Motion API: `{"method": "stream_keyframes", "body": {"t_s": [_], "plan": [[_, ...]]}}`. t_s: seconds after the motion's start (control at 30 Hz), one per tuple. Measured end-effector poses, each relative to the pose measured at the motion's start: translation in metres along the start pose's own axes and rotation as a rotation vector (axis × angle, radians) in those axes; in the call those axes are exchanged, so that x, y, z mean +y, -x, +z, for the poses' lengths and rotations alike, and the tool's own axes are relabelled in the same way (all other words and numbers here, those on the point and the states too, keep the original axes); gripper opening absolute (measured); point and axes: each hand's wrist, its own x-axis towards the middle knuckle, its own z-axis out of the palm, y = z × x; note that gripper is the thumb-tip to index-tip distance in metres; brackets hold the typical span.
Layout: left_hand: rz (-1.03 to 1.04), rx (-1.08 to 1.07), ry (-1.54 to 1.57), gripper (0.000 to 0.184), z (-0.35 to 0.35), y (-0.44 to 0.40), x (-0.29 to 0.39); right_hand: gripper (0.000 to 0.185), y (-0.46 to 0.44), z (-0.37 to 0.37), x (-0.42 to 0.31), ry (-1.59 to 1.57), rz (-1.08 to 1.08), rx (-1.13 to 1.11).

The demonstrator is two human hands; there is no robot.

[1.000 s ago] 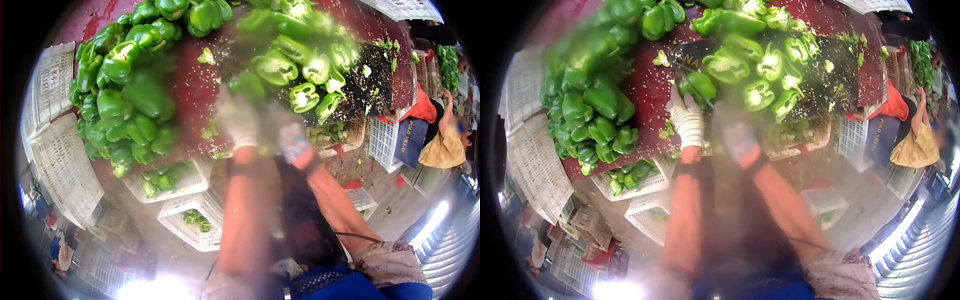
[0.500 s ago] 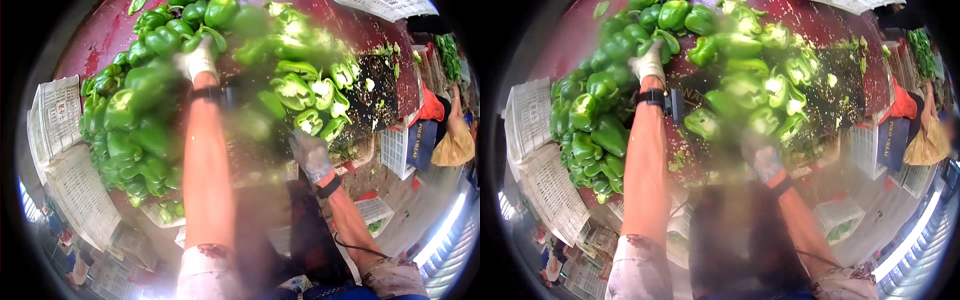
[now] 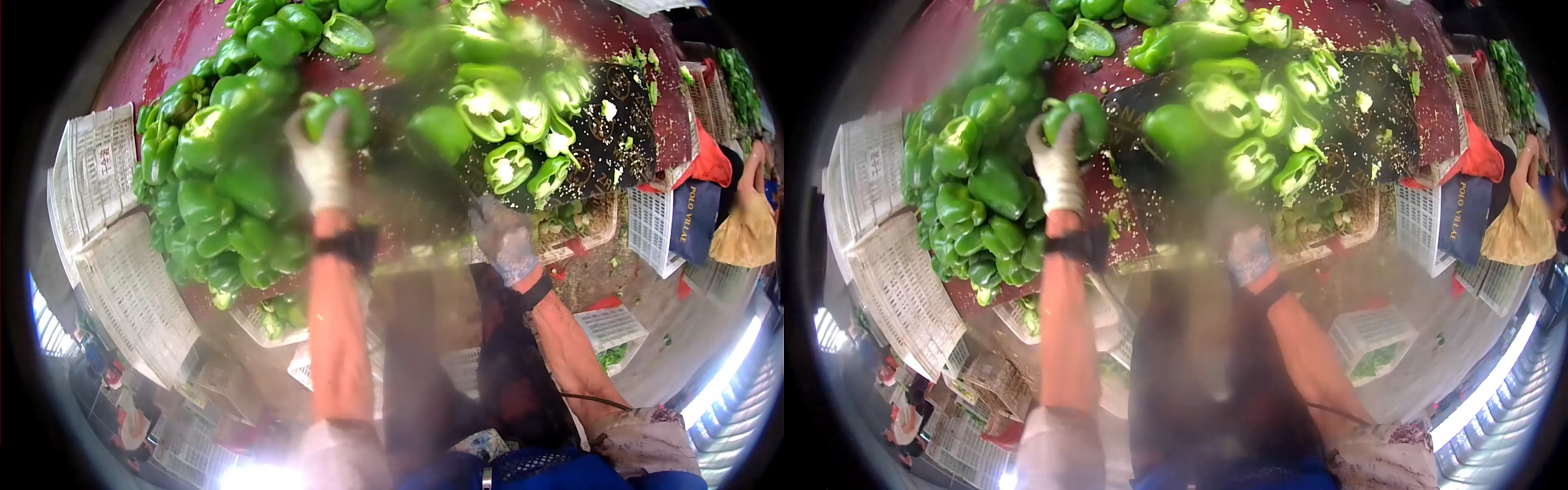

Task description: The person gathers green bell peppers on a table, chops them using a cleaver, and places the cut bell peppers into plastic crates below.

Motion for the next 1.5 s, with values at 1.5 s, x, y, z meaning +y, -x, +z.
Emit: {"method": "stream_keyframes", "body": {"t_s": [1.5], "plan": [[0.235, -0.530, -0.114, 0.042, 0.053, 0.077, 0.017, 0.016, -0.075, 0.029, 0.016, 0.036, 0.050, 0.136]]}}
